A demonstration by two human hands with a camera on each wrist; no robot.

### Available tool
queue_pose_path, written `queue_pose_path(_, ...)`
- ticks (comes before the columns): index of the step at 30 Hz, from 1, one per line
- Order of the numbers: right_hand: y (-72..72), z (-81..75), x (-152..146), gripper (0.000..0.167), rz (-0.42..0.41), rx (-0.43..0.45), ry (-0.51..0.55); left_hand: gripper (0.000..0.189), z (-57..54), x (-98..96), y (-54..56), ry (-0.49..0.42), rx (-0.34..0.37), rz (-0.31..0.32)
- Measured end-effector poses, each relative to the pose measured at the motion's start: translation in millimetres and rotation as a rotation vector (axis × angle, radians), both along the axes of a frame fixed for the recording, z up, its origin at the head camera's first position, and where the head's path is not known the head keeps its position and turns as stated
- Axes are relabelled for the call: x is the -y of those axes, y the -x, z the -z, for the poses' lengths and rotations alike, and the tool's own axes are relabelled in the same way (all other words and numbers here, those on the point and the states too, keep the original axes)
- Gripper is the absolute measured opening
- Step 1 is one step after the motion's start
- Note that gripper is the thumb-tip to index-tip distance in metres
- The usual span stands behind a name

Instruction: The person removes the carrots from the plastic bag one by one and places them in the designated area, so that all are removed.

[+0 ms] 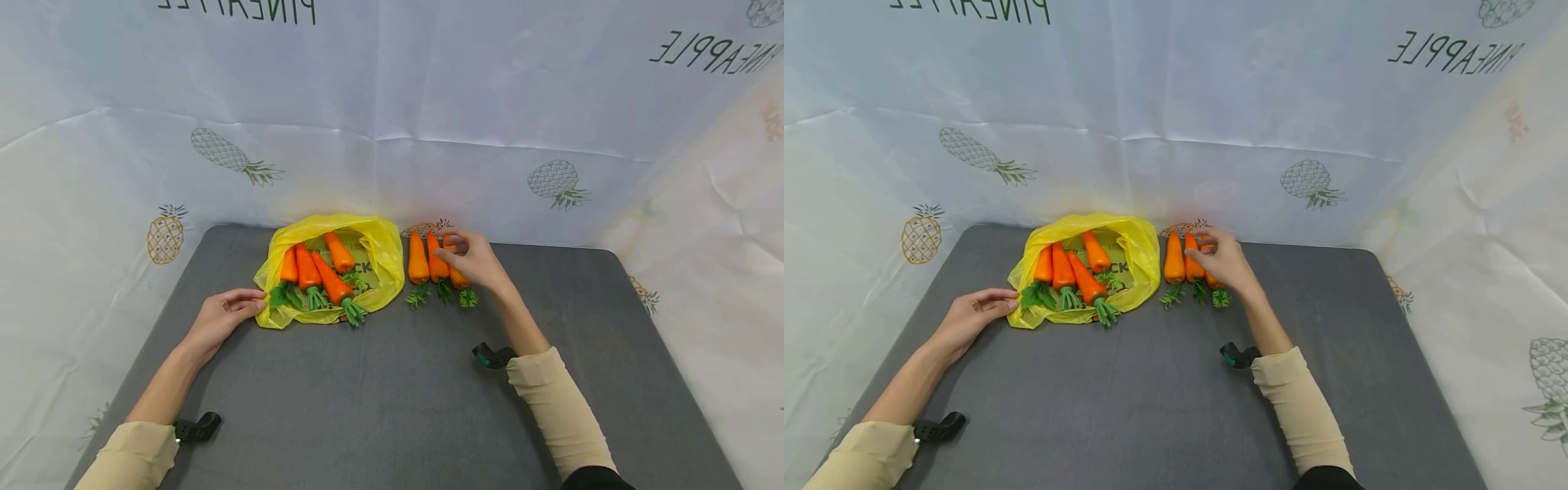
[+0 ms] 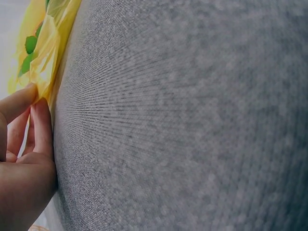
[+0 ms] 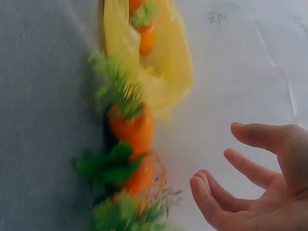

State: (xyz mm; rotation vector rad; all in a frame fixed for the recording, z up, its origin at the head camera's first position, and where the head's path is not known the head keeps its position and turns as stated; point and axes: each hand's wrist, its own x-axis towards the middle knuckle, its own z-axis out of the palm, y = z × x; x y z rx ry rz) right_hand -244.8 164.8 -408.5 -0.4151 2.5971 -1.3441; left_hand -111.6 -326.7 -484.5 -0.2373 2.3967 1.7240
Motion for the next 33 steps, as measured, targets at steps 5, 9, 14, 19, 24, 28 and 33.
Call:
queue_pose_path(5, -1.1, -5.6, 20.0, 0.046, -0.060, -0.040, 0.041, 0.049, 0.0, 0.8, 0.0, -0.002, 0.002, 0.005)
queue_pose_path(9, -2.2, -8.1, 36.4, 0.043, -0.109, -0.076, 0.064, 0.049, 0.8, 1.4, -0.2, 0.002, 0.005, 0.003)
queue_pose_path(14, -4.0, -6.9, 54.8, 0.044, -0.133, -0.074, 0.068, 0.048, 0.4, 1.4, -1.2, -0.005, 0.003, 0.002)
queue_pose_path(19, -4.0, -2.6, 71.2, 0.043, -0.171, -0.082, 0.089, 0.048, -2.0, -0.4, -1.3, -0.007, 0.006, 0.000)
queue_pose_path(24, -4.3, -0.2, 86.6, 0.042, -0.204, -0.065, 0.095, 0.047, -2.7, -0.9, -1.3, -0.013, 0.002, -0.003)
queue_pose_path(28, -4.1, 4.6, 97.6, 0.043, -0.238, -0.066, 0.100, 0.047, -2.5, -0.9, -1.2, -0.011, 0.001, -0.004)
queue_pose_path(33, -3.9, 14.1, 109.5, 0.040, -0.261, -0.102, 0.077, 0.050, -1.6, -0.8, -0.6, -0.007, 0.003, -0.005)
